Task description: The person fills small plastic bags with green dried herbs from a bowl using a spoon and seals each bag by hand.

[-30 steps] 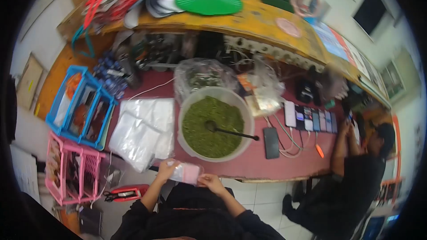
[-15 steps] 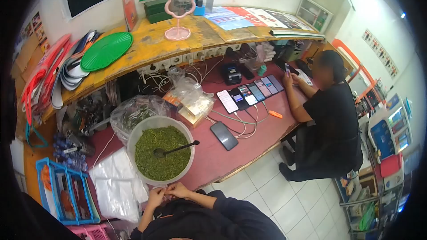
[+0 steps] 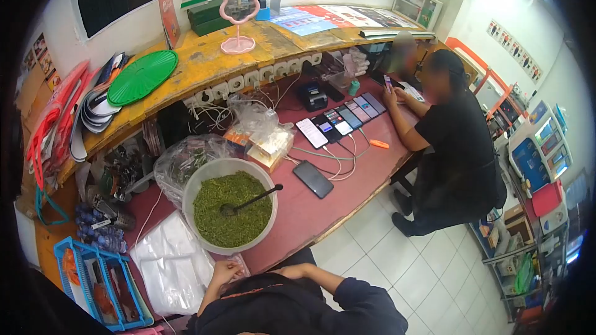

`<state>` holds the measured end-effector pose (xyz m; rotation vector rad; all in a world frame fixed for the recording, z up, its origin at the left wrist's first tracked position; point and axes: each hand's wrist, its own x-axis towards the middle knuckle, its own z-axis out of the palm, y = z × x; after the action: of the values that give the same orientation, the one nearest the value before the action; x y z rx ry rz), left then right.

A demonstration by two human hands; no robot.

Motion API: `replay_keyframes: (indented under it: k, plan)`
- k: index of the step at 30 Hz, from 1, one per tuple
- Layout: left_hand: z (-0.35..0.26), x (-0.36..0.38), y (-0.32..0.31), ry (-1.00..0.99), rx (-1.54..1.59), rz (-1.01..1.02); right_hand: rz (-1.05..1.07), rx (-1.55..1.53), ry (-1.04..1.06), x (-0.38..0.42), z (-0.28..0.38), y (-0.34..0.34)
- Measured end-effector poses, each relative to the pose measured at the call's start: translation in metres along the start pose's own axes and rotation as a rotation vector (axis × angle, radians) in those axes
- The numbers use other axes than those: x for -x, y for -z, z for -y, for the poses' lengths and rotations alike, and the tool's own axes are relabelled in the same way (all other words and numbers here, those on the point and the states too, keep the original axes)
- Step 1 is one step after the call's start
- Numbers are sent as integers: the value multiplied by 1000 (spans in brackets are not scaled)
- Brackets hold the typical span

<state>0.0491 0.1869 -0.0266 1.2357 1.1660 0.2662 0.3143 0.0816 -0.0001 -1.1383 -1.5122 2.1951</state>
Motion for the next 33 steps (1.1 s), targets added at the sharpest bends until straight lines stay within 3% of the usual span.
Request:
replay_keyframes:
  k: [1, 2, 5, 7, 9, 13, 16, 18, 22, 28, 30, 31, 32, 33]
  plan:
    - [-1, -2, -1, -29, -36, 40, 53, -26, -38, -1, -7, 11]
    - [-3, -3, -1, -58, -73, 80, 103, 111, 83, 3, -13, 24]
    - [-22, 1, -10, 8, 14, 44, 65, 250, 75, -4, -9, 42]
    - [-23, -1, -13, 28, 62, 37, -248, -9, 121, -34, 6, 30]
    - [-16, -6, -19, 60, 133, 84, -326, 96, -26, -51, 45, 11]
    - [16, -21, -19, 88, 215, 119, -371, 233, 70, -92, 5, 12]
    - [20, -22, -18, 69, 266, 162, -276, 37, 196, -89, 1, 11]
    - [15, -20, -16, 73, 257, 129, -373, 417, 141, -85, 9, 7]
    - [21, -31, -16, 16, 206, 174, -455, 385, 180, -93, 1, 7]
    - [14, -28, -22, -189, -19, 75, -395, 366, 163, -93, -21, 16]
    - [-7, -15, -20, -416, -575, -157, -698, 633, 152, -99, -28, 13]
    - [-20, -8, -22, -312, -703, -277, -812, 601, -3, -97, -28, 14]
    - [-27, -3, -20, -402, -761, -284, -902, 568, -163, -87, -17, 22]
    - [-38, 5, -25, -344, -797, -272, -977, 555, -50, -84, -13, 22]
